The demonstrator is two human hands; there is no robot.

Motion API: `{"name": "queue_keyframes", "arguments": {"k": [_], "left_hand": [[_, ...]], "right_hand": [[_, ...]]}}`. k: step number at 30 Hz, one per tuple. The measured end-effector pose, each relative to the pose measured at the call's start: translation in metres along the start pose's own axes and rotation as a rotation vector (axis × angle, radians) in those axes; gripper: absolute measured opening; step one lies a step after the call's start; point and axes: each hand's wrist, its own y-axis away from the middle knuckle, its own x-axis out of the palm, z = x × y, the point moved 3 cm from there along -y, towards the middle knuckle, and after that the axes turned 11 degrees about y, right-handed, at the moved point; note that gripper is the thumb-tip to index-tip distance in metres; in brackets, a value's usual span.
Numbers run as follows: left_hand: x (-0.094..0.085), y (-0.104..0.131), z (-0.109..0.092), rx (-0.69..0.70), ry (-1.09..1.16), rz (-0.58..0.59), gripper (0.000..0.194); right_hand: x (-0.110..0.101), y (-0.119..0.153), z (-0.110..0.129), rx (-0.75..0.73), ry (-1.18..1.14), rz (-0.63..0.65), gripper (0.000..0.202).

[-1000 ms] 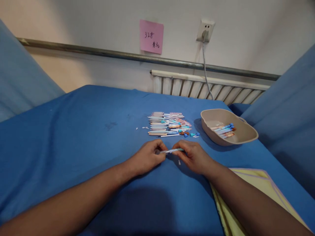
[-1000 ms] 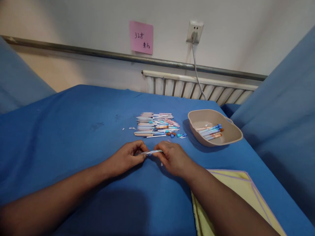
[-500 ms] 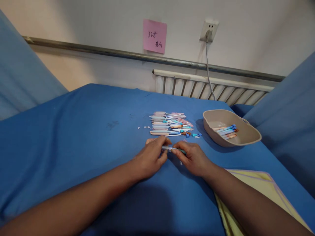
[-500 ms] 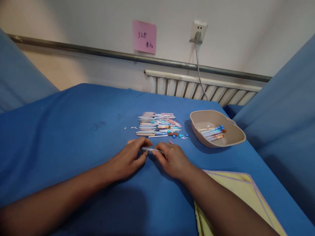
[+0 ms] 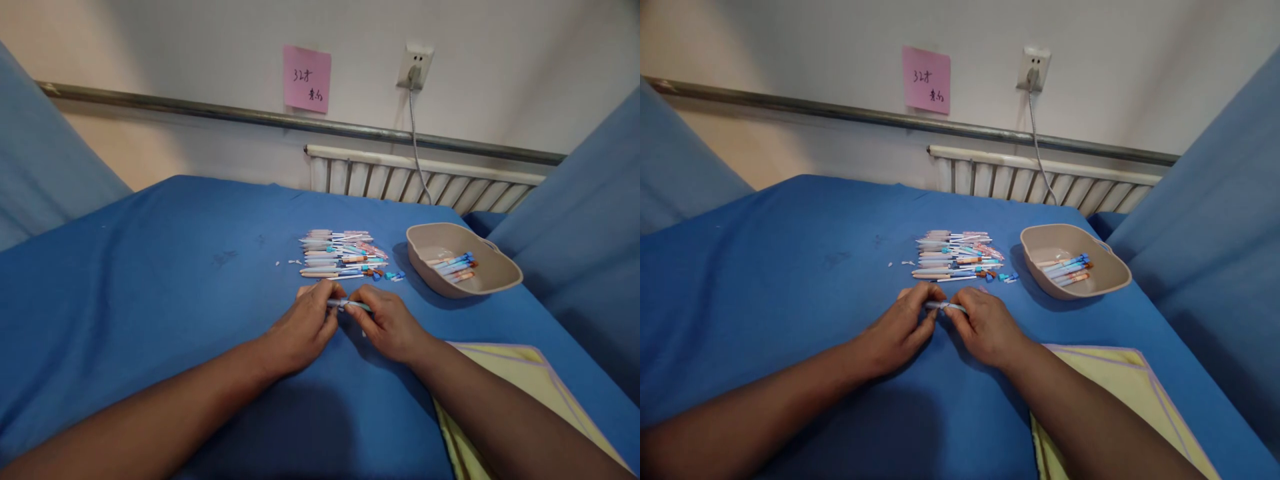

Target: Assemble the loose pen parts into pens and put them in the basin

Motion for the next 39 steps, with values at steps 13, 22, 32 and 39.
{"name": "queue_keyframes", "arguments": {"k": [13, 22, 32, 39], "left_hand": [[0.007, -0.011, 0.013, -0.104, 0.741, 0.07, 0.011], [0.014, -0.009, 0.011, -0.233, 0.86, -0.016, 0.027], [0.018, -0.013, 0.019, -0.256, 0.971, 0.005, 0.025], [0.017, -0.013, 0.019, -0.279, 1.029, -0.002, 0.025]], "right_hand": [[0.01, -0.006, -0.005, 0.232, -0.799, -0.049, 0.016], [0.01, -0.006, -0.01, 0.245, -0.405, -0.158, 0.012], [0.017, -0.011, -0.007, 0.226, -0.796, -0.139, 0.015], [0.011, -0.008, -0.009, 0.25, -0.873, -0.035, 0.027]]}}
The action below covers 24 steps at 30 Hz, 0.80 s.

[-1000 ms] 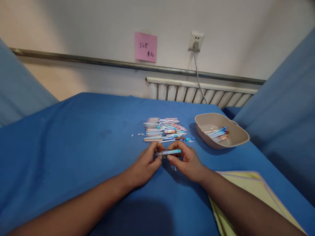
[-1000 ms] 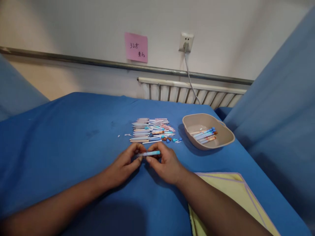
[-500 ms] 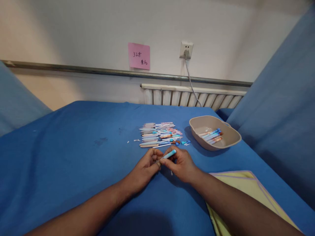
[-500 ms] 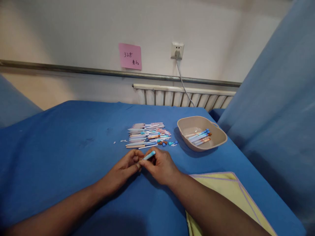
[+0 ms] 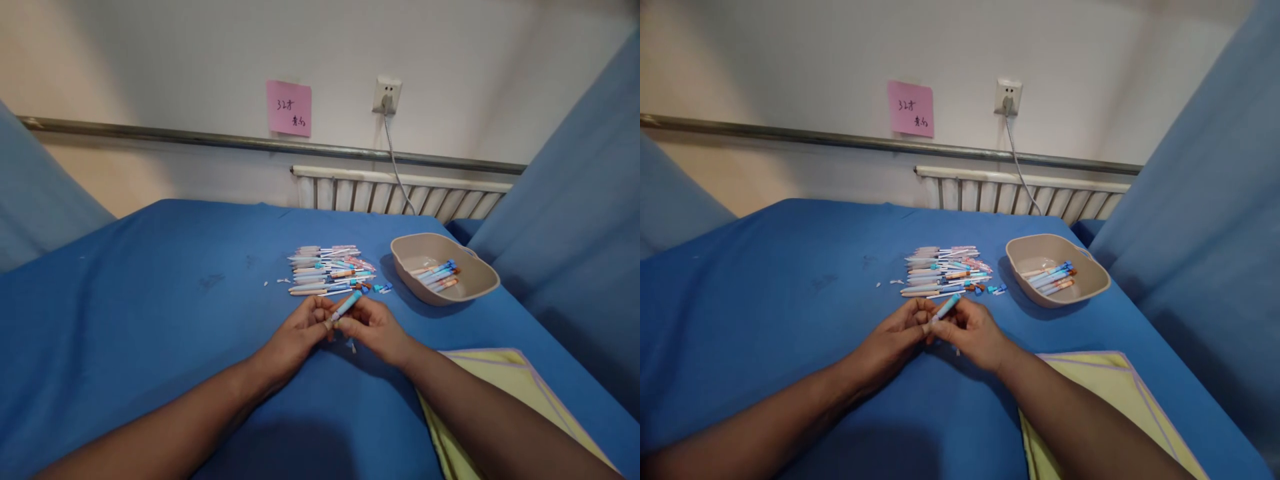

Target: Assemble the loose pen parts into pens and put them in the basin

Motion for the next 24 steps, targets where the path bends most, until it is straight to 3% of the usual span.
{"name": "queue_keyframes", "arguments": {"k": [3, 6, 12, 16, 20, 24], "left_hand": [[-0.001, 0.0, -0.001, 0.007, 0.002, 0.027, 0.024], [0.0, 0.001, 0.002, 0.004, 0.002, 0.051, 0.023], [-0.001, 0.0, 0.007, -0.028, 0.023, 0.006, 0.028], [-0.003, -0.001, 0.002, -0.02, 0.06, 0.019, 0.026], [-0.002, 0.0, 0.004, -0.032, 0.059, 0.027, 0.024], [0.0, 0.001, 0.008, -0.027, 0.077, 0.021, 0.026]], "right_hand": [[-0.003, -0.001, 0.004, -0.002, -0.094, 0.018, 0.034], [0.002, -0.003, 0.0, 0.01, -0.118, 0.045, 0.024], [0.006, -0.001, -0.002, 0.041, -0.132, 0.025, 0.025], [-0.002, -0.002, 0.002, 0.064, -0.19, 0.079, 0.037], [-0.003, -0.005, -0.002, 0.08, -0.138, 0.033, 0.022], [0.005, -0.005, -0.006, 0.094, -0.149, -0.034, 0.026]]}}
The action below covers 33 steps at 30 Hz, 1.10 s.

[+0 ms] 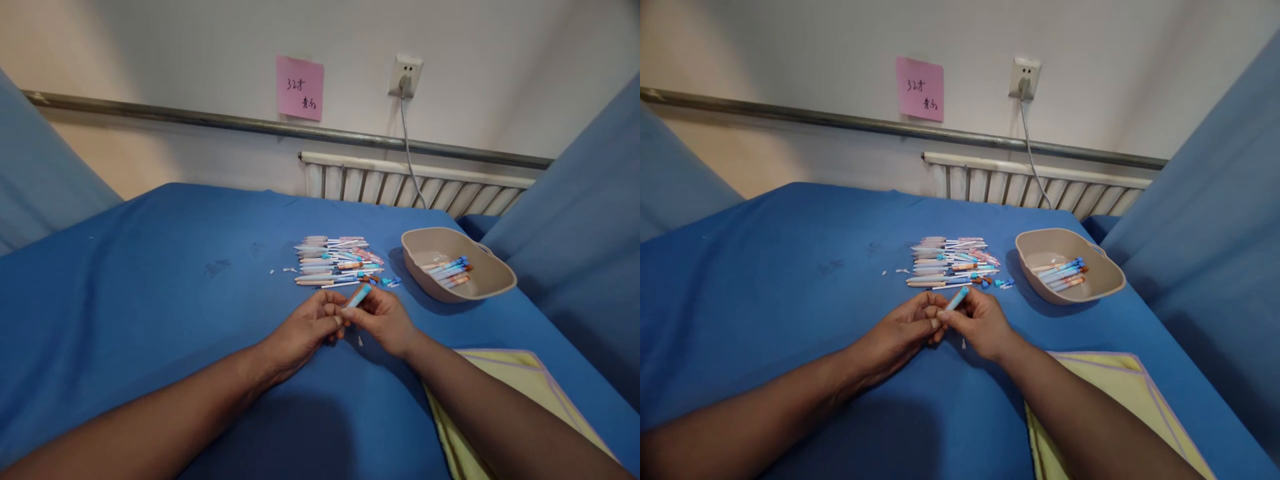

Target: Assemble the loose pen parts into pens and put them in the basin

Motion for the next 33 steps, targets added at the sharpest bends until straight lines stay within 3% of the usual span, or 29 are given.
{"name": "queue_keyframes", "arguments": {"k": [7, 14, 23, 29, 31, 33], "left_hand": [[-0.001, -0.001, -0.002, -0.045, -0.048, -0.021, 0.017], [-0.001, 0.0, -0.003, -0.09, -0.111, -0.077, 0.008], [-0.002, 0.002, -0.008, -0.152, -0.034, -0.118, 0.01], [-0.004, 0.001, -0.011, -0.175, -0.038, -0.125, 0.016], [-0.006, 0.001, -0.013, -0.171, -0.035, -0.141, 0.014], [-0.008, 0.001, -0.016, -0.16, -0.025, -0.16, 0.012]], "right_hand": [[-0.011, -0.001, 0.007, -0.064, 0.073, -0.057, 0.024], [-0.025, 0.001, 0.018, -0.121, 0.104, -0.224, 0.021], [-0.025, 0.003, 0.02, -0.15, 0.106, -0.218, 0.018], [-0.041, 0.004, 0.024, -0.184, 0.142, -0.393, 0.018], [-0.051, 0.002, 0.022, -0.151, 0.198, -0.428, 0.021], [-0.061, -0.001, 0.014, -0.052, 0.329, -0.381, 0.027]]}}
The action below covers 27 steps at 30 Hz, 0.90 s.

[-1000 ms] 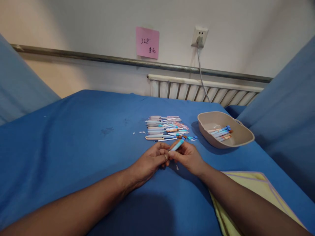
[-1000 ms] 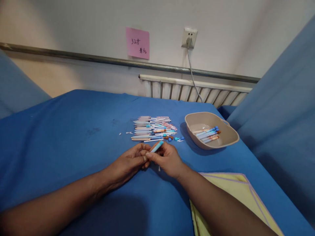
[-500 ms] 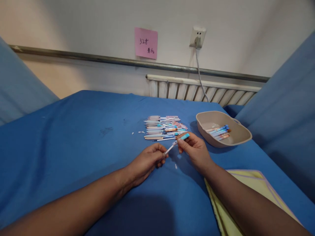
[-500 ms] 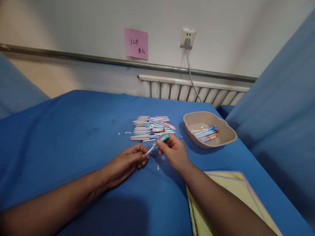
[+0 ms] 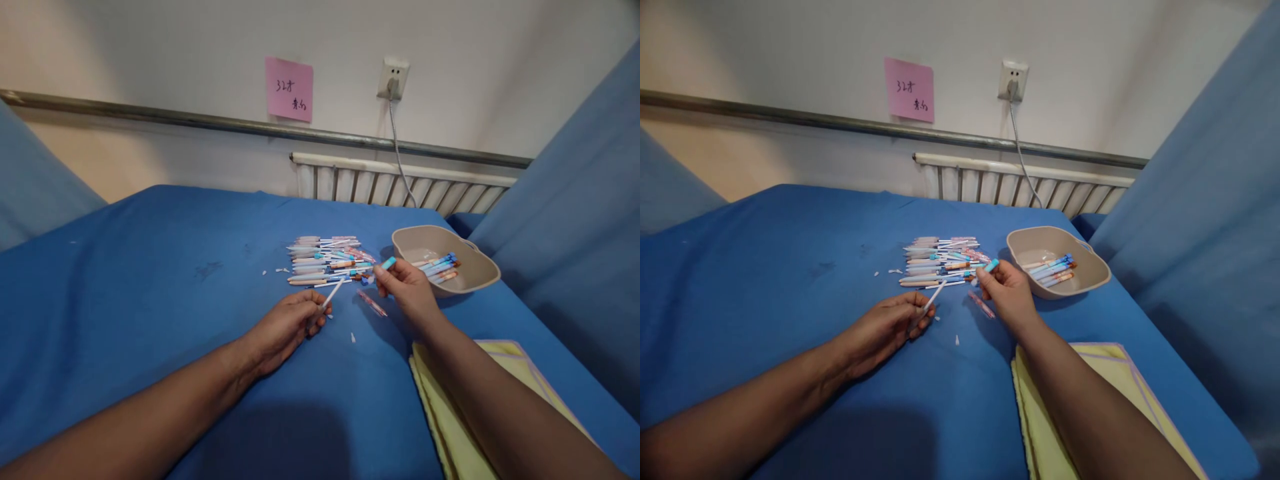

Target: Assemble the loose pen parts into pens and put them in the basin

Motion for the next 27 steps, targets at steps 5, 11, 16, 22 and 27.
{"name": "queue_keyframes", "arguments": {"k": [5, 11, 16, 22, 27], "left_hand": [[-0.003, 0.001, -0.004, 0.027, 0.037, -0.019, 0.009], [-0.003, 0.002, -0.003, 0.022, 0.074, -0.025, 0.01], [-0.006, 0.001, -0.005, 0.065, 0.103, -0.081, 0.02], [-0.007, -0.001, -0.004, 0.099, 0.083, -0.087, 0.021], [-0.002, -0.001, 0.001, 0.086, 0.024, 0.015, 0.023]], "right_hand": [[-0.008, -0.012, -0.026, 0.082, 0.721, 0.117, 0.035], [-0.014, -0.01, -0.02, 0.13, 1.105, 0.097, 0.029], [-0.006, 0.004, -0.003, 0.012, 1.225, 0.137, 0.027], [0.009, 0.017, -0.001, -0.083, 1.284, 0.293, 0.02], [0.014, 0.017, 0.0, -0.145, 1.315, 0.287, 0.022]]}}
